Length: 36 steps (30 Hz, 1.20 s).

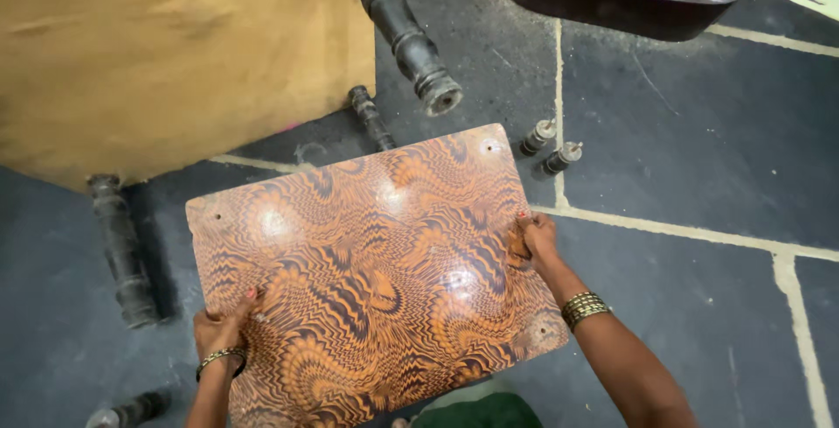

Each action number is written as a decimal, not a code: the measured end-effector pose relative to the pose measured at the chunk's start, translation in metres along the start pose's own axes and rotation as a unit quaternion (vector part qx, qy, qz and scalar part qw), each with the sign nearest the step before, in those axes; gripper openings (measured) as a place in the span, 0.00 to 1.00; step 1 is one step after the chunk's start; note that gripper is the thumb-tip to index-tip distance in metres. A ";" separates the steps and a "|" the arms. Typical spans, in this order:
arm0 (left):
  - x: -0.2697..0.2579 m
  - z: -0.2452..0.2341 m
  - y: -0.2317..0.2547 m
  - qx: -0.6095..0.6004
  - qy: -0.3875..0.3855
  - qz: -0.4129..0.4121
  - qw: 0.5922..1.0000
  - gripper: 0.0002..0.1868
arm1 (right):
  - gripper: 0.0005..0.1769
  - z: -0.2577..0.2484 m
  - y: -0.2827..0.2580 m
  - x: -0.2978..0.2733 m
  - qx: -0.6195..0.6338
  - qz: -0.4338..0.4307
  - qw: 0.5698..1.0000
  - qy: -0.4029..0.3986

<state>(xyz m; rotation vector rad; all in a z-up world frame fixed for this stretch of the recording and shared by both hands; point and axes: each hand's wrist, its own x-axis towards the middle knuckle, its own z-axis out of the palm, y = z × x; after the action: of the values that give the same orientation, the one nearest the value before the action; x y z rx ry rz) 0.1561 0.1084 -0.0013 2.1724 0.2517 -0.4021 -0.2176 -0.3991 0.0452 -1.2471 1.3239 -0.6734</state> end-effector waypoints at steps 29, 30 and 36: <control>-0.192 0.089 0.135 -0.057 -0.299 0.238 0.922 0.36 | 0.09 -0.298 0.035 -0.128 0.156 0.122 0.928 0.316; -0.199 0.095 0.137 -0.044 -0.304 0.250 0.918 0.35 | 0.09 -0.308 0.035 -0.134 0.167 0.112 0.930 0.309; -0.234 0.132 0.142 0.010 -0.357 0.219 0.908 0.34 | 0.16 -0.342 0.029 -0.160 0.100 0.128 0.897 0.411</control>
<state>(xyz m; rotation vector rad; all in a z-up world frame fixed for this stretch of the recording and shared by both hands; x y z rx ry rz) -0.0414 -0.0900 0.1183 1.8769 -0.6378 -0.8944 -0.5794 -0.3389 0.1386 -0.5897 1.9976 -1.1803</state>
